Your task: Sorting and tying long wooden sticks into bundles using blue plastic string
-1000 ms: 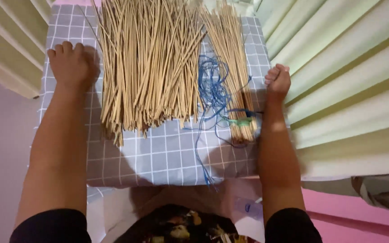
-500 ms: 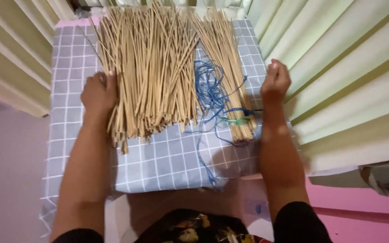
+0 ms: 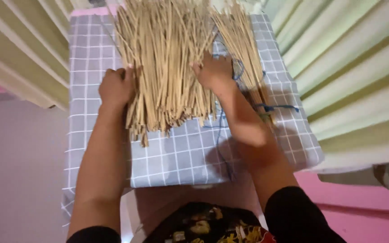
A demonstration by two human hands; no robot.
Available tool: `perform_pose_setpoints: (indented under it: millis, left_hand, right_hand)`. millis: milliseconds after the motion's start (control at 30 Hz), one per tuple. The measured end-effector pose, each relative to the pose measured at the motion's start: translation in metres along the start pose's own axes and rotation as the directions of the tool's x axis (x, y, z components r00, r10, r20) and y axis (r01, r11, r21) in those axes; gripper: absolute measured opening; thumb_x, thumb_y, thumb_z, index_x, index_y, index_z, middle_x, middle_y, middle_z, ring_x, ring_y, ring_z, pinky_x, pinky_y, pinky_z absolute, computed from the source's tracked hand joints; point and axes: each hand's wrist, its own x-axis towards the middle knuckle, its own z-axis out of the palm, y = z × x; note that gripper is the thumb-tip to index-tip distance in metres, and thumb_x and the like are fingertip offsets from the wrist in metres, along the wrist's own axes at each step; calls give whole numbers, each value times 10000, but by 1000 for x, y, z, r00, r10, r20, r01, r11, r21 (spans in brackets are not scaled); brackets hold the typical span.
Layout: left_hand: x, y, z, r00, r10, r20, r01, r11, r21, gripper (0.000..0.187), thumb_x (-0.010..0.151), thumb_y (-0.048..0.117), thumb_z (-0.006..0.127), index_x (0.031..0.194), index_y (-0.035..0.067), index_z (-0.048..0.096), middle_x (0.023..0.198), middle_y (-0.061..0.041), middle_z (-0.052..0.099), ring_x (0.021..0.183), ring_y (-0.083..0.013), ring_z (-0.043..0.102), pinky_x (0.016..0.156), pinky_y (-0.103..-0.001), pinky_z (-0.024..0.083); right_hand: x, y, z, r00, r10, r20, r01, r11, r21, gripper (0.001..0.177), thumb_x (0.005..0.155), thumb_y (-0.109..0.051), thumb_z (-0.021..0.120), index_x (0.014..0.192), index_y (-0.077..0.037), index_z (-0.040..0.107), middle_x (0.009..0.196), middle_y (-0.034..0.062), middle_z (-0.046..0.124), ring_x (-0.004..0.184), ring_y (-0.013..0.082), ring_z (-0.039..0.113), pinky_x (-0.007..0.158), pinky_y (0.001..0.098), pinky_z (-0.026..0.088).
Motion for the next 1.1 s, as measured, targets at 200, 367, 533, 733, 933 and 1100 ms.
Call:
perform_pose_setpoints:
  millis: [200, 367, 533, 733, 933, 1100]
  left_hand:
    - [-12, 10, -4, 998, 55, 17, -54, 998, -33, 761, 1088, 639, 390, 1274, -38, 684, 1197, -302, 585, 1147, -605, 591, 974, -636, 458]
    - [-7, 12, 3, 991, 124, -43, -121, 991, 60, 683, 1095, 614, 446, 937, -3, 692, 958, -197, 588, 792, -419, 602, 764, -508, 492]
    - [-5, 14, 1, 999, 54, -4, -54, 999, -3, 671, 1095, 606, 471, 1080, -27, 692, 1066, -206, 599, 887, -406, 620, 838, -493, 494]
    - [-28, 58, -29, 996, -46, 74, 63, 966, -249, 576, 1050, 514, 611, 864, -28, 673, 725, -95, 589, 639, -230, 560, 635, -390, 501]
    - [-38, 70, -45, 986, -85, 141, 138, 894, -426, 459, 986, 407, 682, 1015, -51, 694, 784, -59, 600, 656, -145, 531, 575, -310, 467]
    - [-27, 53, -43, 973, -47, 226, 99, 969, -225, 695, 1008, 580, 574, 1046, -103, 694, 895, -238, 695, 795, -320, 679, 696, -476, 559]
  right_hand:
    - [3, 7, 34, 967, -128, -220, 140, 989, 40, 674, 1087, -535, 408, 1377, 52, 569, 1134, 342, 706, 1249, 509, 596, 1161, 687, 125]
    - [-5, -13, 17, 975, -174, -138, 179, 984, 25, 665, 1084, -549, 353, 1436, -5, 501, 1015, 161, 737, 984, 359, 678, 1135, 610, 181]
    - [-16, -37, 4, 986, -158, -49, 158, 987, 7, 678, 1064, -581, 436, 1505, -69, 481, 1031, 184, 699, 998, 389, 602, 977, 553, 423]
    - [-13, -47, 25, 959, -269, -84, 269, 963, -16, 840, 1044, -680, 327, 1536, -3, 405, 1033, 190, 727, 911, 345, 658, 945, 512, 412]
    - [-18, -53, 27, 931, -354, -87, 364, 921, 139, 806, 1058, -630, 297, 1531, 17, 377, 1220, 241, 686, 1139, 370, 648, 1072, 541, 377]
    - [-14, -49, 37, 903, -429, -23, 425, 884, 196, 789, 1055, -627, 241, 1598, -54, 252, 1601, 203, 412, 1422, 387, 452, 1152, 573, 323]
